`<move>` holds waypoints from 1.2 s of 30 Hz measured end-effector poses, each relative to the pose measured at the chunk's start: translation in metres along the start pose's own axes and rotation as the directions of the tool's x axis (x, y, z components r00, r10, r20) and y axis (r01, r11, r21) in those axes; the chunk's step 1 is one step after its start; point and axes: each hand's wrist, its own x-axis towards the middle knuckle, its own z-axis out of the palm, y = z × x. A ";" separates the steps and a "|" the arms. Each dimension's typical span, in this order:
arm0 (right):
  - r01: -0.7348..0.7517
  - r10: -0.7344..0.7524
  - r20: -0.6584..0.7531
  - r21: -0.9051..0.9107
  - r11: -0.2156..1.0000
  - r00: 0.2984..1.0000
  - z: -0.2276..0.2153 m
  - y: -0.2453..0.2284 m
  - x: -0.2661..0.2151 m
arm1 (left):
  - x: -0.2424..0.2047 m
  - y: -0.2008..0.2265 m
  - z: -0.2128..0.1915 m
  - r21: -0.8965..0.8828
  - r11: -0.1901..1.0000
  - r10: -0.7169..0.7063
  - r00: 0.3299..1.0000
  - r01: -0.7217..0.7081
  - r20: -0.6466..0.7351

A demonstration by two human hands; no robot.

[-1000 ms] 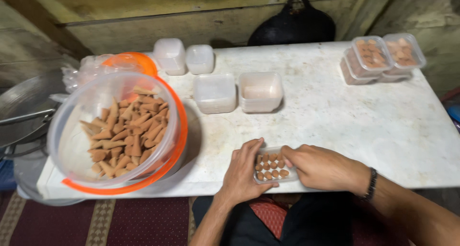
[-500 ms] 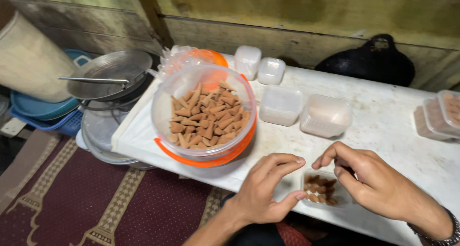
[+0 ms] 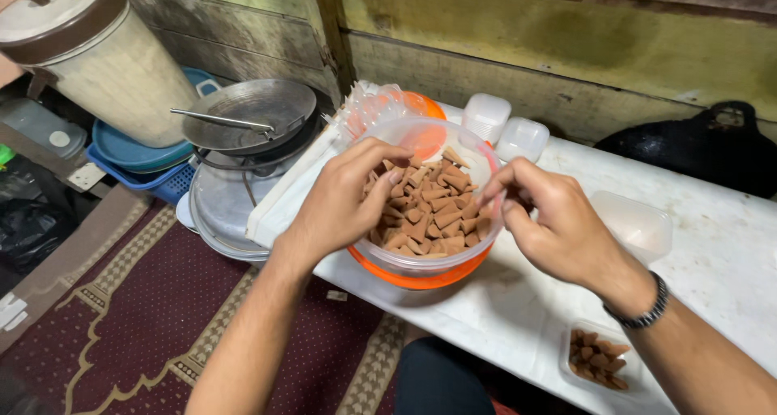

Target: The person sorts incense cones from a large bucket into smaller plastic containers by hand, arranging them neatly in rows.

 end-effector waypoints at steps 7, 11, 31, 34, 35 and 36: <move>-0.007 0.017 -0.060 0.162 0.987 0.998 0.040 0.034 0.058 | 0.024 -0.039 -0.003 0.068 0.995 -0.086 0.970 0.073 0.227; -0.010 0.018 -0.081 0.095 0.995 0.997 0.057 0.050 0.064 | 0.037 -0.049 0.000 0.311 0.947 -0.202 0.899 0.079 0.388; -0.129 0.132 0.018 -0.107 0.986 0.991 0.061 0.046 0.063 | 0.040 -0.076 0.024 0.567 0.799 -0.297 0.689 -0.200 0.662; -0.127 0.131 0.025 -0.105 0.986 0.991 0.060 0.045 0.063 | 0.041 -0.072 0.023 0.589 0.776 -0.304 0.683 -0.227 0.664; -0.126 0.129 0.029 -0.108 0.986 0.991 0.060 0.044 0.063 | 0.041 -0.071 0.024 0.590 0.773 -0.303 0.684 -0.231 0.664; -0.124 0.128 0.032 -0.111 0.986 0.991 0.060 0.044 0.063 | 0.042 -0.069 0.024 0.592 0.771 -0.301 0.684 -0.235 0.664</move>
